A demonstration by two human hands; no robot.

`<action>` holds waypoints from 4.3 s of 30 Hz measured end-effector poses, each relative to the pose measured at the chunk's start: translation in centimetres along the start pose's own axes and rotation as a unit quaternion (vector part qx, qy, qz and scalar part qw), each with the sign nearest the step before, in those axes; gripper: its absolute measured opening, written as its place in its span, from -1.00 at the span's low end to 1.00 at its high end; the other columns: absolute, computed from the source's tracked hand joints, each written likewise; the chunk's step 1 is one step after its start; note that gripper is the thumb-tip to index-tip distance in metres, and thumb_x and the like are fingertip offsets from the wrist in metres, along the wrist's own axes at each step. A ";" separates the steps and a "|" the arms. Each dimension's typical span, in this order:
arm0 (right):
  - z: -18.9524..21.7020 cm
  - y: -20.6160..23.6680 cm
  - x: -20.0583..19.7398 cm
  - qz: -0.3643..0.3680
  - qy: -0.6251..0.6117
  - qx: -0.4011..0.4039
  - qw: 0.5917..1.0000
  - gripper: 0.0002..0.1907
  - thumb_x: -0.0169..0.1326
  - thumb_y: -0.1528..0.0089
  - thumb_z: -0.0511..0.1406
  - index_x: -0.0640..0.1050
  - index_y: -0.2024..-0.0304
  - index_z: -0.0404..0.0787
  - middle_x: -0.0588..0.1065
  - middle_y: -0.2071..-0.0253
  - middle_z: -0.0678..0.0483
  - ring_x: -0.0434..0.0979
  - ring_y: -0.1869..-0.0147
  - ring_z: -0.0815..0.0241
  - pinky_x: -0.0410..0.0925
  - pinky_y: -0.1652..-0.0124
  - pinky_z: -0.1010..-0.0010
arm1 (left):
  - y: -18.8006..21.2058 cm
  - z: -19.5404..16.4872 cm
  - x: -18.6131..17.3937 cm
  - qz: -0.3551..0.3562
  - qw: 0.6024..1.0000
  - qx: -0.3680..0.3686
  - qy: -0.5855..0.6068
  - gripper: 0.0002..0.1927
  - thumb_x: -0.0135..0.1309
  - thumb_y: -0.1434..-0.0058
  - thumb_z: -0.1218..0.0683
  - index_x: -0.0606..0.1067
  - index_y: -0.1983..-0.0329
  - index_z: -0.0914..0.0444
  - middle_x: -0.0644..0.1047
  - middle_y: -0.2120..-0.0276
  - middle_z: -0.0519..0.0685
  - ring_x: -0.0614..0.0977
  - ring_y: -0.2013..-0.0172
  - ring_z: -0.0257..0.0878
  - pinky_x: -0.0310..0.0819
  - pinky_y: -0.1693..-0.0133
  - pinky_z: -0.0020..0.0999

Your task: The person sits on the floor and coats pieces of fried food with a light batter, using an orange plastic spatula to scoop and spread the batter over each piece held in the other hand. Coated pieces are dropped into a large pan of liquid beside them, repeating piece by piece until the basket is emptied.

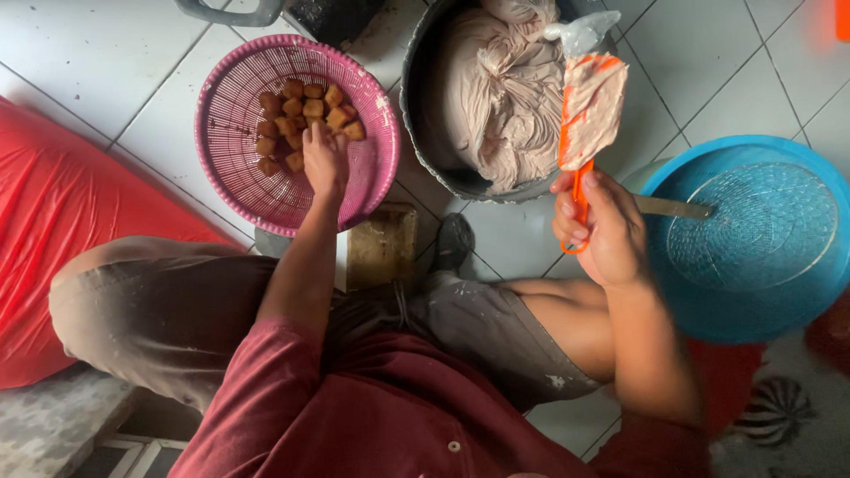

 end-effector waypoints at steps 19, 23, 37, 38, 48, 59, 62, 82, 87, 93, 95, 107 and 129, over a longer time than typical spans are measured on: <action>3.4 1.0 1.0 -0.031 0.204 -0.219 0.954 -0.81 0.16 -0.40 -0.37 0.40 0.05 -0.21 0.40 0.23 0.23 0.33 0.23 0.50 0.25 0.25 0.59 | 16.7 -25.1 0.0 0.377 0.687 -0.027 0.620 -0.88 0.05 -0.43 0.19 0.46 0.01 0.31 0.53 0.09 -0.09 0.56 0.07 -0.34 0.56 0.01 -0.33; 2.8 1.2 -1.1 -0.051 0.162 -0.146 0.975 -0.82 0.16 -0.32 -0.35 0.41 0.13 -0.19 0.37 0.40 0.25 0.25 0.45 0.52 0.17 0.46 0.62 | 17.4 -25.8 0.2 0.471 0.594 -0.077 0.648 -0.88 -0.01 -0.44 0.17 0.44 0.01 0.29 0.48 0.05 -0.12 0.52 0.03 -0.34 0.60 -0.09 -0.21; 2.4 3.2 -0.8 -0.111 0.192 -0.115 0.968 -0.69 -0.12 -0.48 -0.19 0.52 0.16 -0.27 0.27 0.50 0.22 0.14 0.49 0.47 0.05 0.47 0.60 | 16.0 -24.5 1.0 0.441 0.674 -0.063 0.590 -0.65 0.03 -0.45 0.07 0.46 -0.17 0.39 0.60 0.05 -0.03 0.63 0.08 -0.36 0.56 0.06 -0.39; 2.4 3.4 0.1 -0.088 0.206 -0.121 0.967 -0.66 -0.17 -0.50 -0.18 0.52 0.16 -0.27 0.27 0.48 0.23 0.13 0.46 0.48 0.06 0.45 0.60 | 15.8 -24.6 0.7 0.422 0.677 -0.042 0.601 -0.65 0.03 -0.49 0.09 0.46 -0.22 0.40 0.59 0.07 -0.04 0.59 0.09 -0.38 0.52 0.04 -0.42; 4.3 4.0 4.7 -0.084 0.386 -0.244 0.886 -0.83 -0.12 -0.51 -0.31 0.43 0.08 -0.29 0.33 0.44 0.19 0.28 0.38 0.41 0.22 0.36 0.54 | 15.5 -25.7 -5.1 0.329 0.736 0.060 0.588 -0.53 -0.03 -0.50 0.14 0.31 -0.43 0.40 0.55 -0.09 -0.04 0.54 0.01 -0.42 0.44 -0.10 -0.45; 6.5 5.7 7.4 -0.131 0.500 -0.352 0.780 -0.92 0.04 -0.42 -0.44 0.51 0.05 -0.35 0.46 0.35 -0.01 0.42 0.36 0.21 0.28 0.34 0.40 | 15.1 -25.0 -7.2 0.314 0.800 0.048 0.509 -0.57 -0.01 -0.48 0.10 0.44 -0.35 0.38 0.60 0.10 -0.06 0.57 0.06 -0.43 0.48 -0.05 -0.45; 6.6 5.8 8.2 -0.121 0.528 -0.360 0.760 -0.76 0.04 -0.39 -0.46 0.52 -0.11 -0.39 0.41 0.29 -0.08 0.39 0.31 0.08 0.27 0.30 0.32 | 15.2 -24.6 -7.1 0.320 0.785 0.035 0.529 -0.57 -0.01 -0.48 0.09 0.43 -0.33 0.39 0.59 0.15 -0.09 0.56 0.04 -0.45 0.45 -0.01 -0.50; 8.6 6.8 5.7 -0.186 0.590 -0.387 0.684 -0.62 0.11 -0.39 -0.41 0.49 -0.27 -0.26 0.38 0.06 -0.11 0.42 0.00 -0.06 0.35 0.00 0.21 | 16.3 -26.5 -9.2 0.418 0.558 0.057 0.715 -0.42 0.01 -0.47 0.14 0.23 -0.51 0.39 0.38 -0.41 -0.01 0.34 -0.42 -0.26 0.09 -0.46 -0.29; 8.3 7.7 6.6 -0.178 0.603 -0.406 0.664 -0.52 0.17 -0.40 -0.32 0.46 -0.38 -0.19 0.35 0.08 -0.07 0.37 0.03 -0.03 0.32 0.00 0.25 | 15.7 -25.4 -8.4 0.350 0.628 0.056 0.693 -0.41 0.22 -0.30 0.28 0.34 -0.39 0.38 0.51 -0.20 -0.02 0.51 -0.22 -0.30 0.41 -0.24 -0.36; 8.0 7.9 6.7 -0.169 0.603 -0.419 0.657 -0.54 0.22 -0.36 -0.32 0.51 -0.31 -0.22 0.32 0.13 -0.06 0.33 0.11 0.04 0.30 0.10 0.30 | 13.7 -24.7 -10.8 0.245 0.727 0.112 0.632 -0.71 0.29 -0.29 0.27 0.53 -0.05 0.35 0.62 0.01 -0.05 0.60 -0.03 -0.32 0.44 -0.19 -0.31; 8.0 7.1 6.1 -0.158 0.592 -0.391 0.687 -0.59 0.22 -0.36 -0.35 0.53 -0.26 -0.23 0.35 0.12 -0.04 0.37 0.09 0.06 0.32 0.09 0.30 | 11.9 -24.7 -13.7 0.152 0.799 0.190 0.550 -0.69 0.31 -0.19 0.24 0.53 0.02 0.30 0.61 0.01 -0.05 0.61 -0.05 -0.28 0.22 -0.28 -0.10; 6.1 5.6 7.5 -0.091 0.544 -0.353 0.756 -0.61 0.19 -0.29 -0.41 0.53 -0.18 -0.33 0.38 0.15 -0.09 0.42 0.17 0.03 0.33 0.16 0.31 | 10.8 -27.8 -17.9 -0.024 0.891 0.448 0.071 -0.65 0.37 -0.18 0.09 0.61 -0.04 0.08 0.60 0.02 -0.23 0.57 -0.19 -0.28 -0.44 -0.42 0.42; 0.3 1.2 1.7 -0.041 0.174 -0.057 0.982 -0.55 -0.03 -0.44 -0.21 0.47 -0.31 -0.30 0.27 0.35 0.26 0.19 0.24 0.41 0.14 0.21 0.63 | -5.6 -12.1 -3.8 0.169 0.757 -0.100 0.623 -0.30 -0.01 -0.30 -0.25 0.25 -0.45 0.08 0.37 -0.38 -0.11 0.33 -0.41 -0.19 0.07 -0.34 0.08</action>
Point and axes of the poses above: each hand's wrist, its own y-axis away from the middle knuckle, its own x-axis out of the palm, z = x × y, the point moved 9 cm from there along -y, towards the middle knuckle
